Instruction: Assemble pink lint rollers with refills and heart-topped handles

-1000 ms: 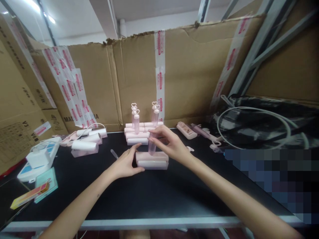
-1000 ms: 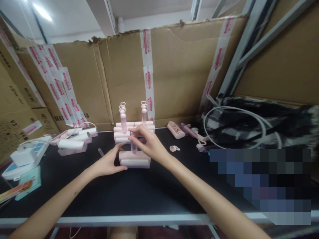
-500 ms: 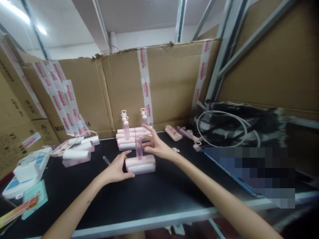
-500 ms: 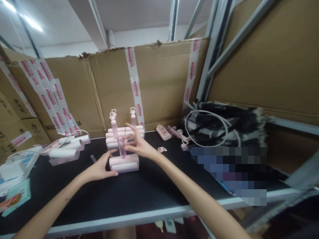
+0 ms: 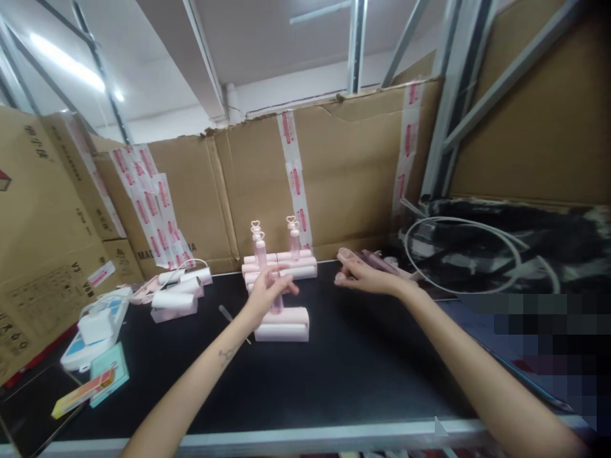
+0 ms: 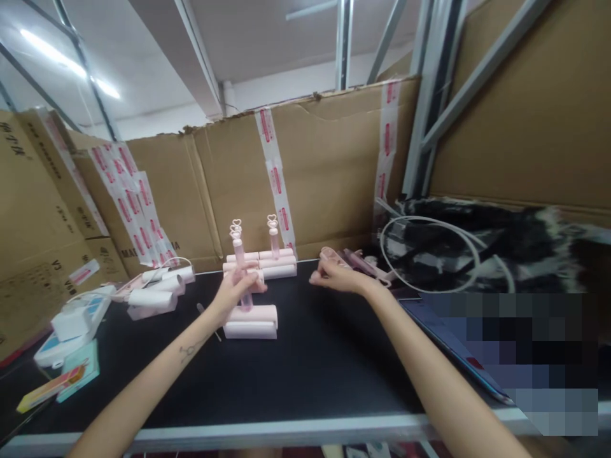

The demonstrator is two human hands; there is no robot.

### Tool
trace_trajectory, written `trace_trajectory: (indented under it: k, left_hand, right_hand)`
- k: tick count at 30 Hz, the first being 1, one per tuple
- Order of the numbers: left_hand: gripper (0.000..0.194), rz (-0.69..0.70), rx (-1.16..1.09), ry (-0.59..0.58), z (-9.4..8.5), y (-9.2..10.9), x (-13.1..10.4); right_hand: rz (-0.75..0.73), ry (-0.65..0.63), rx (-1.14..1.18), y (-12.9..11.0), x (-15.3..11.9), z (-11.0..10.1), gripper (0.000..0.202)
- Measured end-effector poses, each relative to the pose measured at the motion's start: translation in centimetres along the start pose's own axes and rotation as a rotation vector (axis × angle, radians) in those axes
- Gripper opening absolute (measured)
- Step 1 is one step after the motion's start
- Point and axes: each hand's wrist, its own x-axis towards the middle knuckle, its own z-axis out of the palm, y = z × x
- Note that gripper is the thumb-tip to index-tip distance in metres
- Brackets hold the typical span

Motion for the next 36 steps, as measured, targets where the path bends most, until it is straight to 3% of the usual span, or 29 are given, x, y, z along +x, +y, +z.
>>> trace_trajectory:
  k: [3, 6, 9, 12, 16, 20, 22, 25, 30, 36]
  left_hand:
    - [0.038, -0.032, -0.128, -0.011, 0.4, -1.0, -0.1]
    - [0.041, -0.027, -0.187, -0.016, 0.2, -1.7, -0.2]
    - [0.053, -0.049, -0.226, -0.041, 0.1, -1.5, -0.1]
    - [0.066, -0.145, -0.302, -0.037, 0.2, -0.9, 0.1]
    - [0.069, -0.234, -0.331, -0.006, 0.2, -0.5, 0.2]
    - [0.070, -0.234, -0.327, 0.009, 0.2, -0.8, 0.3]
    - [0.070, -0.224, -0.324, 0.020, 0.2, -0.9, 0.3]
    - [0.071, -0.230, -0.332, 0.003, 0.1, -0.9, 0.2]
    - [0.071, -0.209, -0.308, -0.006, 0.3, -0.7, 0.2]
    - [0.072, -0.201, -0.309, -0.005, 0.2, -0.9, 0.3]
  right_hand:
    - [-0.105, -0.045, 0.279, -4.4, 0.7, 0.1, 0.039]
    - [-0.200, -0.075, 0.486, -9.3, 1.2, 0.0, 0.038]
    - [-0.316, -0.074, 0.436, -13.0, 2.1, -0.1, 0.036]
    - [-0.448, -0.195, 0.274, -15.0, 3.0, -0.1, 0.032]
    - [-0.529, -0.315, 0.321, -15.9, 3.4, -0.1, 0.035]
    - [-0.414, -0.347, 0.644, -16.4, 2.7, 0.5, 0.067]
    - [-0.348, -0.367, 0.719, -16.8, 2.3, 0.8, 0.055]
    - [-0.275, -0.286, 0.732, -17.0, 1.8, 1.1, 0.034]
    - [-0.196, -0.183, 0.742, -16.4, 1.6, 2.0, 0.036]
    - [-0.223, -0.118, 0.694, -15.9, 1.6, 3.3, 0.033]
